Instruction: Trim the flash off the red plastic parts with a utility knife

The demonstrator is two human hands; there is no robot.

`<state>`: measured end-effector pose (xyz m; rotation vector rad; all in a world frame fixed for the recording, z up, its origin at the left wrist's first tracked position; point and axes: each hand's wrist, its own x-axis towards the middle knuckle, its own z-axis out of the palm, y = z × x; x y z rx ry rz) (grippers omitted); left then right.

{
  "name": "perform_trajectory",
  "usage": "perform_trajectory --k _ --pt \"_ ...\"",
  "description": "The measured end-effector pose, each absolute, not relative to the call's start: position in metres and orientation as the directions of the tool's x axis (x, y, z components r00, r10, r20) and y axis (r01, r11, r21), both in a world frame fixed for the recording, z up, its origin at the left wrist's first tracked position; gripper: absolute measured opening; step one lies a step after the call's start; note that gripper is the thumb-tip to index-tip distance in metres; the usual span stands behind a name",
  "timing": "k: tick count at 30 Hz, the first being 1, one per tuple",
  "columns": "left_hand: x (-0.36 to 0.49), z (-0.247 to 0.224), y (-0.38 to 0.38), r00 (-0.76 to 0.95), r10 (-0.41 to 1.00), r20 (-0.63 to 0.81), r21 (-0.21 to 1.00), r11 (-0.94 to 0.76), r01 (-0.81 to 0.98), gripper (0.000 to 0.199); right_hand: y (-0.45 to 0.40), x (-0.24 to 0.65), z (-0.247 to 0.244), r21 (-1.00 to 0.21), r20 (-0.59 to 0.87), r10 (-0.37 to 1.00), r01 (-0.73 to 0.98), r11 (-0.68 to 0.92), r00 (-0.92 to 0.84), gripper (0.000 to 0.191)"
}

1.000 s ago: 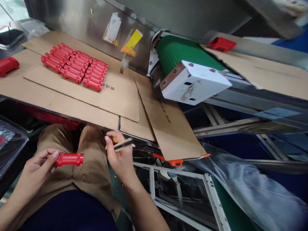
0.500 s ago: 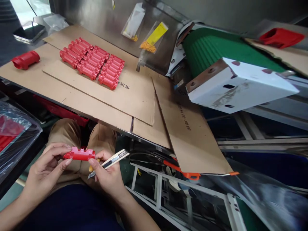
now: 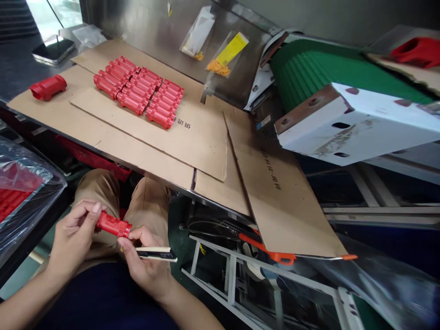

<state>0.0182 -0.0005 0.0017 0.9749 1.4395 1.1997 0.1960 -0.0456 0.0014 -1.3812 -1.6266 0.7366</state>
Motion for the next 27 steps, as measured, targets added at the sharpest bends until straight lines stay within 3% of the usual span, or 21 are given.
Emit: perform_trajectory --k 3,6,8,11,16,23,27 --pt "0.023 0.005 -0.001 -0.196 0.914 -0.356 0.899 0.278 -0.338 0.040 -0.046 0.191 -0.006 -0.793 0.367 0.930 0.525 0.309 0.007 0.026" --pt "0.026 0.012 -0.001 -0.104 0.895 -0.433 0.818 0.342 -0.463 0.049 -0.044 0.191 -0.009 -0.675 0.519 0.849 0.561 0.479 -0.100 0.031" --pt "0.022 0.018 0.000 -0.048 0.880 -0.473 0.779 0.392 -0.490 0.050 -0.043 0.197 -0.005 -0.649 0.533 0.828 0.543 0.533 -0.175 0.031" --pt "0.009 0.021 0.002 -0.004 0.858 -0.514 0.743 0.443 -0.502 0.055 -0.045 0.213 0.010 -0.713 0.509 0.838 0.448 0.539 -0.198 0.019" --pt "-0.005 0.012 -0.001 0.095 0.840 -0.534 0.727 0.513 -0.457 0.055 -0.044 0.222 0.022 -0.763 0.561 0.797 0.233 0.603 -0.223 0.043" --pt "-0.004 0.009 -0.004 0.050 0.853 -0.520 0.750 0.484 -0.452 0.049 -0.035 0.211 0.005 -0.770 0.579 0.788 0.177 0.613 -0.211 0.033" --pt "-0.003 0.013 -0.002 0.073 0.814 -0.577 0.697 0.537 -0.475 0.054 -0.033 0.211 0.006 -0.765 0.596 0.774 0.141 0.628 -0.216 0.033"
